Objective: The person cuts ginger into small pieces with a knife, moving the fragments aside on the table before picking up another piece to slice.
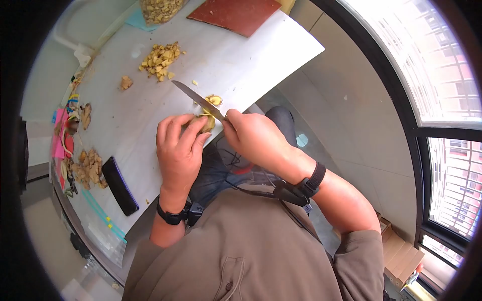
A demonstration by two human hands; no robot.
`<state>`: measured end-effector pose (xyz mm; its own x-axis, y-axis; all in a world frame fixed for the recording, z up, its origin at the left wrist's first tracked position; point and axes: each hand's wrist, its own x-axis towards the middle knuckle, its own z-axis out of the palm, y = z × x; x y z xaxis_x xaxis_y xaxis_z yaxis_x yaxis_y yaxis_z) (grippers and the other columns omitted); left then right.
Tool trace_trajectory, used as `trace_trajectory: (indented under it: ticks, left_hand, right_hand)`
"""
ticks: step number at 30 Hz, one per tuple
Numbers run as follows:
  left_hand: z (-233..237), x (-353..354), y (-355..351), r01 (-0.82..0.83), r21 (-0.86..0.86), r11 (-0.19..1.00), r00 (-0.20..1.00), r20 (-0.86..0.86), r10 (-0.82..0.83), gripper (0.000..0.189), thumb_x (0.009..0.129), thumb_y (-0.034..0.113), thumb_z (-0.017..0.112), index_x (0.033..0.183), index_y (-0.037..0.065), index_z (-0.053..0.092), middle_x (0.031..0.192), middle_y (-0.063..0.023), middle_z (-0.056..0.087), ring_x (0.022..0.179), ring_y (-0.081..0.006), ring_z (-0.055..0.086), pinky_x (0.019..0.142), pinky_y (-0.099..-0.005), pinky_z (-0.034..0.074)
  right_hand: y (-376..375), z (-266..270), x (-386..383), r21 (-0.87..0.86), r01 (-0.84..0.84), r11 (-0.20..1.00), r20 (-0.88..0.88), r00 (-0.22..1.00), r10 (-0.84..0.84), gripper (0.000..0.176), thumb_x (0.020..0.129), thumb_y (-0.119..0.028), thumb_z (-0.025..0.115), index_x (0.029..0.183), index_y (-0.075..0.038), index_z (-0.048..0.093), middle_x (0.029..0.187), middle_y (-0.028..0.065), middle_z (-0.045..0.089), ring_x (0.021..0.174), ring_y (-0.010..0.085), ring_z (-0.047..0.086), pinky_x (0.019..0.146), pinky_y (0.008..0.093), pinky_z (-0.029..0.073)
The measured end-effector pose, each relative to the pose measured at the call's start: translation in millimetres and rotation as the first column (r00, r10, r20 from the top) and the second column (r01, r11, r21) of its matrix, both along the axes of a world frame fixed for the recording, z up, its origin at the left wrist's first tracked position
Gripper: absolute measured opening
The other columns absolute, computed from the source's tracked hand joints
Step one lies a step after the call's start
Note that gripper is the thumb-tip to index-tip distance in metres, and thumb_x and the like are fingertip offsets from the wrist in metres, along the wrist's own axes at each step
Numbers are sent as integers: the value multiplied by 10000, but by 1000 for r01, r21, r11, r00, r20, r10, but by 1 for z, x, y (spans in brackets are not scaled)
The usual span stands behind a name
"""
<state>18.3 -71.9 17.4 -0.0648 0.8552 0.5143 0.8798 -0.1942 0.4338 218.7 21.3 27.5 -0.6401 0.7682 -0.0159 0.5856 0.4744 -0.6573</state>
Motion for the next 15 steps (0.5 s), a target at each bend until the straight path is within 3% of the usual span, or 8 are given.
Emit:
trace_trajectory:
  ticks: [5,13,15]
  left_hand:
    - [0,5,1,-40,-14,999,998,-38,40,410,815,140,961,1200,104,826,1079,-64,664,1036,-309,627,895,-461,545]
    - [1,8,1,-51,-35,998,995,-86,48,400,827,193,960,1189,115,809,1092,-40,655,1034,-283,635,890,-431,568]
    - [1,8,1,-52,-40,998,995,-90,48,404,828,194,960,1194,117,808,1097,-39,655,1033,-282,636,885,-427,571]
  right_hand:
    - [-10,-1,18,27,-24,999,-13,1000,25,248,1101,-196,704,964,-6,622,692,239,642,653,479,665,601,566,509]
    - [-18,0,38,-8,-17,1000,8,1000,17,243,1098,-207,724,982,-20,621,734,248,630,697,490,647,619,550,504]
    - [-17,4,38,51,-46,998,22,999,45,251,1110,-211,714,973,-21,624,692,219,654,658,461,690,598,547,532]
